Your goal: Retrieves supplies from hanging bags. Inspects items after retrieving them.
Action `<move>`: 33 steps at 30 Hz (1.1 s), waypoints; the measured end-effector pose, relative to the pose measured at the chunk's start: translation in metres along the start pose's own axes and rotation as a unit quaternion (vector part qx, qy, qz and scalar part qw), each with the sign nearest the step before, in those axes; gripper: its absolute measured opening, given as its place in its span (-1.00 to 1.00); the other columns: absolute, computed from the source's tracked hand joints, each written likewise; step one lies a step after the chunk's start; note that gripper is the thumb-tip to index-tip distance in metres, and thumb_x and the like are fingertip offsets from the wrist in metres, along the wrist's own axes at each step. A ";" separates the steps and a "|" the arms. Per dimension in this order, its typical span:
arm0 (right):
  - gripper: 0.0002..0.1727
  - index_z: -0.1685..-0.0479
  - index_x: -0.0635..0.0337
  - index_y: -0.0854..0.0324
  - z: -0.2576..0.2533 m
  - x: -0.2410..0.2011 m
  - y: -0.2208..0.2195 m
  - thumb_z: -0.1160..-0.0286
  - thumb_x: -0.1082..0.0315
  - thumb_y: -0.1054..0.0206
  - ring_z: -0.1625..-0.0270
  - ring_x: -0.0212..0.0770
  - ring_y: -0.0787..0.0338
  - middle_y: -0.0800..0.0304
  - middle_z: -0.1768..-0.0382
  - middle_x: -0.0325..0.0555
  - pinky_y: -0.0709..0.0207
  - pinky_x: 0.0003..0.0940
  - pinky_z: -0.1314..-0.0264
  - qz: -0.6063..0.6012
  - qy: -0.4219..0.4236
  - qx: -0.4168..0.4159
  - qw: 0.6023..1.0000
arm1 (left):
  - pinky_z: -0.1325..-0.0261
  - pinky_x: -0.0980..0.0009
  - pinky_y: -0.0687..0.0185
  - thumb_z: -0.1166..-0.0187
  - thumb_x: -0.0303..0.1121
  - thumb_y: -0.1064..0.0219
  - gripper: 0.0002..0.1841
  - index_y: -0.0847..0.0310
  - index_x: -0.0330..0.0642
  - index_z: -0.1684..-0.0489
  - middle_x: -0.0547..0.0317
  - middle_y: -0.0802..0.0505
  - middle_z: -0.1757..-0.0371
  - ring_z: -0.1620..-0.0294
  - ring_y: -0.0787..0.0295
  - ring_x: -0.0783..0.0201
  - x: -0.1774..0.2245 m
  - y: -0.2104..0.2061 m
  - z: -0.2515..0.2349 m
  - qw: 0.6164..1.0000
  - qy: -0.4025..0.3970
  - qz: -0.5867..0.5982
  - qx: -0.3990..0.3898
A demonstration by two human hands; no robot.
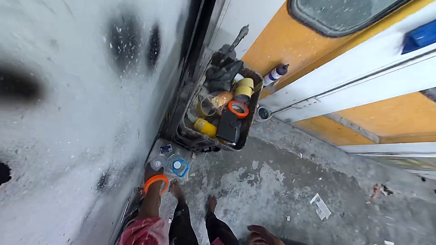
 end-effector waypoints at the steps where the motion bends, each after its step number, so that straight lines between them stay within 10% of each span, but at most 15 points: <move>1: -0.31 -0.55 0.34 -0.45 -0.013 -0.012 0.000 -0.57 0.04 -0.38 -0.20 -0.03 -0.85 -0.82 -0.18 0.13 -0.71 -0.02 -0.33 0.009 0.020 -0.009 1.000 | -0.54 -0.21 -0.48 -0.52 -0.15 -0.50 -0.23 -0.30 -0.25 -0.72 -0.35 -0.69 -0.46 -0.48 -0.63 -0.23 0.002 0.008 0.017 0.999 0.010 0.047 0.001; 5: -0.05 -0.67 0.27 -0.34 -0.058 -0.077 -0.020 -0.32 -0.08 -0.59 -0.29 -0.05 -0.80 -0.71 -0.35 0.14 -0.72 -0.08 -0.33 -0.049 0.102 -0.086 0.990 | 0.29 0.23 -0.76 -0.73 -0.51 -0.16 -0.71 -0.53 -0.37 -0.34 -0.11 -0.84 0.15 0.34 -0.80 0.14 0.045 0.022 0.124 0.898 0.018 0.429 -0.100; 9: 0.23 -0.82 0.28 0.00 -0.058 -0.158 -0.048 -0.17 -0.06 -0.68 -0.54 -0.03 -0.63 -0.48 -0.60 0.13 -0.59 -0.08 -0.52 -0.197 0.196 -0.279 0.919 | 0.44 0.35 -0.71 -0.76 -0.51 0.12 -0.65 -0.52 -0.26 -0.33 -0.06 -0.85 0.23 0.45 -0.78 0.19 0.136 0.047 0.261 0.720 0.019 0.645 -0.254; 14: -0.27 -0.51 0.02 -0.39 -0.010 -0.221 -0.024 -0.35 0.09 -0.60 -0.28 -0.31 -0.76 -0.77 -0.25 -0.28 -0.64 -0.24 -0.40 -0.325 0.233 -0.489 0.775 | 0.51 0.44 -0.69 -0.74 -0.46 0.21 -0.60 -0.62 -0.14 -0.19 0.04 -0.81 0.28 0.54 -0.72 0.27 0.207 0.071 0.345 0.595 -0.052 0.762 -0.253; 21: -0.54 -0.23 -0.04 -0.66 0.012 -0.225 0.037 -0.37 0.12 -0.61 -0.20 -0.22 -0.83 -0.86 -0.10 -0.18 -0.69 -0.19 -0.35 -0.452 0.185 -0.538 0.686 | 0.64 0.55 -0.61 -0.70 -0.47 0.16 -0.61 -0.67 -0.16 -0.08 0.03 -0.80 0.30 0.64 -0.66 0.34 0.283 0.067 0.394 0.510 -0.074 0.820 -0.249; 24: -0.42 -0.29 0.06 -0.61 0.005 -0.228 0.069 -0.26 0.15 -0.67 -0.14 -0.21 -0.84 -0.86 -0.08 -0.13 -0.72 -0.20 -0.28 -0.484 0.195 -0.459 0.719 | 0.42 0.50 -0.71 -0.67 -0.56 0.13 -0.60 -0.67 -0.08 -0.13 0.02 -0.84 0.08 0.42 -0.77 0.31 0.305 0.055 0.401 0.555 -0.127 0.779 -0.264; 27: -0.30 -0.28 0.13 -0.53 -0.008 -0.233 0.093 -0.14 0.12 -0.75 -0.13 -0.17 -0.85 -0.83 -0.07 -0.06 -0.73 -0.15 -0.28 -0.547 0.183 -0.384 0.721 | -0.27 0.18 -0.74 -0.68 -0.57 -0.04 -0.62 -0.65 -0.08 -0.32 -0.05 -0.81 -0.31 -0.21 -0.82 0.09 0.325 0.059 0.412 0.620 -0.242 0.701 -0.255; 29: -0.34 -0.16 0.14 -0.64 -0.022 -0.237 0.107 -0.12 -0.04 -0.73 -0.04 -0.16 -0.87 -0.86 0.03 -0.04 -0.77 -0.15 -0.19 -0.555 0.170 -0.327 0.746 | -0.42 0.13 -0.66 -0.63 -0.44 -0.18 -0.58 -0.61 -0.13 -0.46 -0.04 -0.74 -0.45 -0.39 -0.72 0.09 0.333 0.062 0.416 0.716 -0.352 0.570 -0.196; 33: -0.52 -0.50 0.13 -0.47 -0.114 -0.245 0.203 -0.84 0.02 -0.03 -0.11 -0.18 -0.86 -0.84 -0.13 -0.04 -0.74 -0.22 -0.24 -0.386 0.282 -0.094 0.873 | -0.64 0.11 -0.53 -0.69 -0.49 -0.12 -0.53 -0.51 -0.20 -0.60 0.04 -0.61 -0.62 -0.61 -0.54 0.17 0.309 0.034 0.420 0.845 -0.448 0.259 -0.133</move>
Point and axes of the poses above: each hand's wrist, its own z-axis away from the middle knuckle, its own y-axis out of the back of the hand, x = y × z, the point moved 9 cm from there along -z, towards the middle knuckle
